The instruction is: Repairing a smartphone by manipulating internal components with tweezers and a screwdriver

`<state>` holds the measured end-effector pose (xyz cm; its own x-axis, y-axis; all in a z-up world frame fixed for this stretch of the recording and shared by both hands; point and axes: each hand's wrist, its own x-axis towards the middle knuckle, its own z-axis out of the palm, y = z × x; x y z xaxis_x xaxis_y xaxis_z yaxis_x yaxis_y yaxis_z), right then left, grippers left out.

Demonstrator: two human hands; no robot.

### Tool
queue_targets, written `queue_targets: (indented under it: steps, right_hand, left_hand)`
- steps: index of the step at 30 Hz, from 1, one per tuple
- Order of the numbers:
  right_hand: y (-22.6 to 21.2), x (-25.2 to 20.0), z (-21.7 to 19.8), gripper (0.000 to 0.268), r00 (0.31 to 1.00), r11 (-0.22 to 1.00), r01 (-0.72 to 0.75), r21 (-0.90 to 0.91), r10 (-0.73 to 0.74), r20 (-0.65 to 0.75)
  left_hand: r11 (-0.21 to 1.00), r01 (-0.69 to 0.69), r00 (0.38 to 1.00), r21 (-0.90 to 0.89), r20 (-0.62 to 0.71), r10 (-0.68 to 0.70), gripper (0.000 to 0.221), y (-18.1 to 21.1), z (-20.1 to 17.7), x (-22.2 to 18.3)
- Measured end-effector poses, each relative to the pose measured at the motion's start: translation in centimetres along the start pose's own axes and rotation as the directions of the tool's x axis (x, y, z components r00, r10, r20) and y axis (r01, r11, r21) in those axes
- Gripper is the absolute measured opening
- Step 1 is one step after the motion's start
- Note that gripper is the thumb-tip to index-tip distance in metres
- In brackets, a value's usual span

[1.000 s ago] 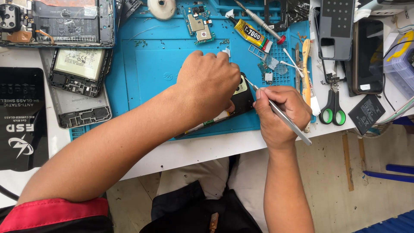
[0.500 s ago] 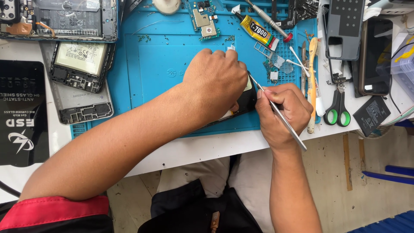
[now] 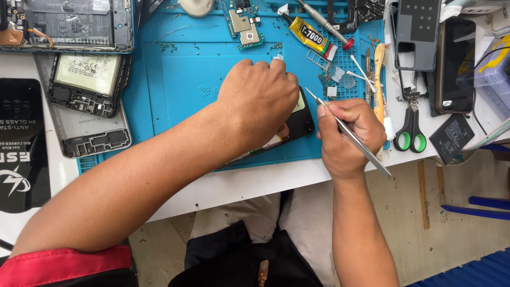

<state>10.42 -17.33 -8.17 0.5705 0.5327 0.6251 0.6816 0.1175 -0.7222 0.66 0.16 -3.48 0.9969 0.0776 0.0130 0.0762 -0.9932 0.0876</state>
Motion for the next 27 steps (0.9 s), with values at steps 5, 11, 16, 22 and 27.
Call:
queue_targets:
  steps: [5,11,16,22,27]
  right_hand:
    - [-0.1,-0.2,0.3,0.021,0.999,0.999,0.031,-0.018,-0.031,0.014]
    - [-1.1,0.2,0.7,0.02,0.998,0.994,0.051,-0.1,-0.046,0.048]
    - [-1.5,0.3,1.0,0.02,0.993,0.975,0.101,-0.198,-0.087,0.077]
    - [-0.6,0.0,0.6,0.019,0.999,0.996,0.03,-0.082,-0.028,0.031]
    - [-0.4,-0.1,0.4,0.019,0.999,0.998,0.024,-0.056,-0.022,0.024]
  left_hand:
    - [1.0,0.012,1.0,-0.012,0.006,-0.012,0.078,-0.1,0.1,0.0]
    - [1.0,0.013,1.0,-0.011,0.004,-0.013,0.075,0.1,0.1,0.1]
    - [1.0,-0.007,1.0,-0.017,0.018,0.007,0.072,0.3,0.2,0.2]
    - [1.0,-0.004,1.0,0.013,0.013,0.004,0.074,0.1,-0.3,0.0]
    - [1.0,0.005,1.0,-0.005,0.017,-0.005,0.075,0.0,0.2,0.1]
